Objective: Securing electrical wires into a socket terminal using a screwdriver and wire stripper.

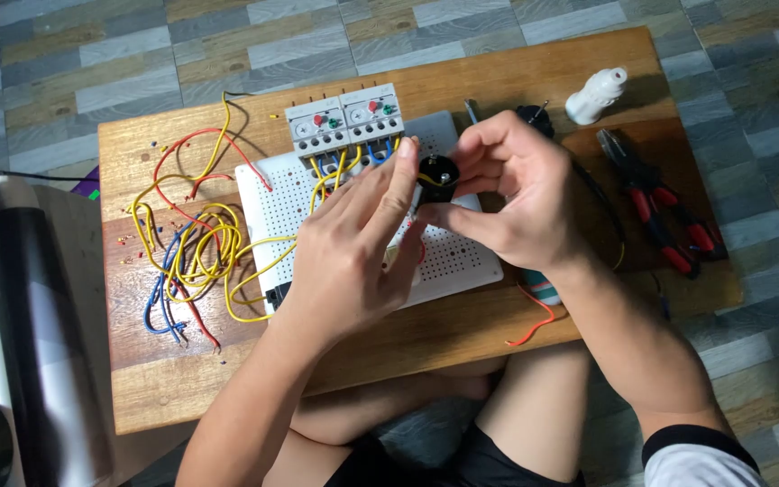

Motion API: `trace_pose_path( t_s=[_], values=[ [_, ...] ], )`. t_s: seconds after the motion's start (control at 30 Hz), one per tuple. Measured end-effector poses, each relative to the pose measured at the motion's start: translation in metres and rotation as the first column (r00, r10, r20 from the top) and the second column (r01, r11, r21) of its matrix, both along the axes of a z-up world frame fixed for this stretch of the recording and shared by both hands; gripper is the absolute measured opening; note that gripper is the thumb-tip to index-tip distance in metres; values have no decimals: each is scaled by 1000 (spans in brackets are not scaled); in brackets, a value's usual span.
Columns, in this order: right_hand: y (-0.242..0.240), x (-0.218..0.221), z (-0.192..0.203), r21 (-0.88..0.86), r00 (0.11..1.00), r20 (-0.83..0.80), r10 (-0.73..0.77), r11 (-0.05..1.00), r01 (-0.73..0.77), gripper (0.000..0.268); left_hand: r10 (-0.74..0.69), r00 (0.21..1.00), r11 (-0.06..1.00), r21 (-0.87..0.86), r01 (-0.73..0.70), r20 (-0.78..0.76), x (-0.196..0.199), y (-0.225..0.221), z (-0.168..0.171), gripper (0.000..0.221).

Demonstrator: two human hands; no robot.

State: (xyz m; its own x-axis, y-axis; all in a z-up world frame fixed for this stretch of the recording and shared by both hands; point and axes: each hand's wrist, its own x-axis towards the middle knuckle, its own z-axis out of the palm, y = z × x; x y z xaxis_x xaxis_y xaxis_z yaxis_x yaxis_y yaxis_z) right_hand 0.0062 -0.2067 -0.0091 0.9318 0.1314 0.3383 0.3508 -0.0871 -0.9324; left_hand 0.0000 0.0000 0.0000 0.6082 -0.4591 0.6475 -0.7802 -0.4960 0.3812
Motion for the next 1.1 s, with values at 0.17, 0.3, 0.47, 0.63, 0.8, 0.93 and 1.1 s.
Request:
trace_pose_path(
  t_s=[0.17,0.3,0.47,0.63,0.8,0.93,1.1],
  values=[
    [6,-4,-4,89,990,-125,61,995,-50,53,44,999,997,67,-46,28,1,-5,-7,82],
    [6,-8,0,-4,997,-43,69,998,-69,56,38,998,995,92,-42,45,-1,-5,-6,84],
    [-19,-40,18,-251,990,116,-81,962,108,62,44,999,996,80,-46,20,-2,-3,-5,75],
    [-28,-101,0,-569,858,209,-470,655,497,45,-19,1000,994,106,18,17,-1,2,-1,76],
    [-24,-101,-26,-653,841,299,-452,546,525,45,-105,993,991,94,99,53,-1,4,2,76],
    [-28,-98,-19,-645,857,262,-443,580,497,29,-104,993,994,38,102,56,-3,6,0,73],
    [-68,-90,7,-458,765,369,-528,613,644,20,-96,995,988,-127,91,-36,2,9,-10,72]
  ],
)
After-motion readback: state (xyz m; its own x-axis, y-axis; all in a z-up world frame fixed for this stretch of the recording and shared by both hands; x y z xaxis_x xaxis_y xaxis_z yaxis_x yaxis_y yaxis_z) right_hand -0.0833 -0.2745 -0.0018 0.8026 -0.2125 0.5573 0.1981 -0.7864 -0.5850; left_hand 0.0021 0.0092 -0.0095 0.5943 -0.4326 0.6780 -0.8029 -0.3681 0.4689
